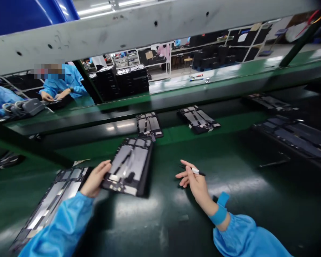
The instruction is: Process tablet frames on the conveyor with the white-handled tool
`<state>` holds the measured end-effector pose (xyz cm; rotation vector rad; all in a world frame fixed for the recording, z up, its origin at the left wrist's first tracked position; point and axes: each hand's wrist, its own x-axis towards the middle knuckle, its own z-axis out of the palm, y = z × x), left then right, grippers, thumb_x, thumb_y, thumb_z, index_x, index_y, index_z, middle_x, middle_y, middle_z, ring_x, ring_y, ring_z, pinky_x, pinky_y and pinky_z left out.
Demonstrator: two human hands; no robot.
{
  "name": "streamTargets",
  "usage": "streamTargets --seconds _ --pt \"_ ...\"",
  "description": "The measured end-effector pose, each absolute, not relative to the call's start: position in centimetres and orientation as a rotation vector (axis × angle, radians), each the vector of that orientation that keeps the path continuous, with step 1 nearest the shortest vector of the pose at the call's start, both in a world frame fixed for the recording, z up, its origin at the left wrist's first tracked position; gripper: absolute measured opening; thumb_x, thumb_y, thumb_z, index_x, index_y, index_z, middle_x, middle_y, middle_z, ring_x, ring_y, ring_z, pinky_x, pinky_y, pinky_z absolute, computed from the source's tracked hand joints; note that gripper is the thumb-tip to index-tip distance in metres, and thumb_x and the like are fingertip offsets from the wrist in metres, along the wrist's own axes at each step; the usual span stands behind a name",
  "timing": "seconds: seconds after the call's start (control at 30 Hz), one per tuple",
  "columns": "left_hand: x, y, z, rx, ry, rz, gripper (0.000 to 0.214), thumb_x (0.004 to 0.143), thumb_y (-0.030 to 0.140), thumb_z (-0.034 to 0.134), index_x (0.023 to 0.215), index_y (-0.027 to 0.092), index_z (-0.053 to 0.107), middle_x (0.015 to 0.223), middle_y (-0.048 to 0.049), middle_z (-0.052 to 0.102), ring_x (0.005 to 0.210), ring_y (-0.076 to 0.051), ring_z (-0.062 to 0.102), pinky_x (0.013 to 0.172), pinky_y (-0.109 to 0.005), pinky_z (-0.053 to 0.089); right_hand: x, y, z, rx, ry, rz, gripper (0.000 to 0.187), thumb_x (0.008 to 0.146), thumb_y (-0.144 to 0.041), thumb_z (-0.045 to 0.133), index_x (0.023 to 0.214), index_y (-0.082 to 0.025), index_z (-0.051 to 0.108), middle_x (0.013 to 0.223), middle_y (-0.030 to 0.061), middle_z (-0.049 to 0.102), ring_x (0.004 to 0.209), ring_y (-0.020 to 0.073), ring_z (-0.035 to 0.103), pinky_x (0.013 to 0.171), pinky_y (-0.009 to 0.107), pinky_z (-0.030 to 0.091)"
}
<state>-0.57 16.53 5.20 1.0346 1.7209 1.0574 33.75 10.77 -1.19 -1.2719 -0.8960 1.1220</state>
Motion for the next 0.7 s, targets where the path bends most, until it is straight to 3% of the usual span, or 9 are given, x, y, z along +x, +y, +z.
streamTargets --seconds 0.13,0.27,0.4,0.5,0.63,0.7 --pt "5.1 10.9 2.5 1.089 1.498 1.003 0.058 0.076 0.058 0.066 0.116 0.017 0.059 0.095 -0.0059 0.069 0.082 -0.022 0.067 0.070 -0.032 0.054 34.2 10.3 -1.0 -1.291 -0.980 1.151 0.066 0.087 -0.064 0.053 0.127 -0.012 0.056 0.079 0.0119 0.077 0.051 0.0159 0.067 0.043 0.023 0.050" --pt "7.2 8.2 1.8 1.446 1.403 0.828 0.046 0.087 0.047 0.057 0.124 0.020 0.059 0.123 -0.0097 0.063 0.113 -0.024 0.059 0.089 -0.035 0.051 35.9 8.8 -1.1 -1.371 -1.072 1.168 0.062 0.087 -0.063 0.055 0.127 -0.016 0.057 0.101 0.0160 0.076 0.068 0.0206 0.073 0.053 0.028 0.057" --pt "6.7 5.8 2.1 1.899 1.267 0.565 0.050 0.090 0.032 0.057 0.138 0.024 0.048 0.131 -0.0108 0.056 0.108 -0.022 0.060 0.075 -0.030 0.056 37.2 7.2 -1.2 -1.435 -1.124 1.161 0.058 0.089 -0.061 0.054 0.127 -0.018 0.058 0.107 0.0161 0.075 0.080 0.0243 0.074 0.059 0.032 0.060" --pt "7.2 4.9 2.1 2.045 1.255 0.540 0.057 0.091 0.027 0.056 0.145 0.025 0.038 0.133 -0.0111 0.053 0.111 -0.022 0.059 0.076 -0.030 0.057 37.9 7.3 -1.1 -1.462 -1.131 1.109 0.057 0.090 -0.060 0.053 0.126 -0.017 0.058 0.107 0.0169 0.075 0.081 0.0254 0.074 0.061 0.034 0.060" --pt "8.2 5.0 2.0 2.252 1.339 0.606 0.042 0.093 0.032 0.057 0.135 0.024 0.051 0.118 -0.0081 0.060 0.104 -0.022 0.060 0.083 -0.034 0.055 38.2 7.2 -0.1 -1.481 -1.192 0.945 0.048 0.096 -0.052 0.045 0.130 -0.018 0.054 0.110 0.0156 0.074 0.086 0.0253 0.073 0.065 0.036 0.060" --pt "8.7 5.2 2.0 2.383 1.335 0.652 0.032 0.096 0.035 0.054 0.126 0.023 0.057 0.106 -0.0063 0.063 0.095 -0.020 0.061 0.079 -0.032 0.054 37.5 6.5 0.7 -1.451 -1.336 0.836 0.041 0.099 -0.042 0.043 0.132 -0.020 0.051 0.109 0.0127 0.074 0.092 0.0247 0.072 0.073 0.038 0.059"
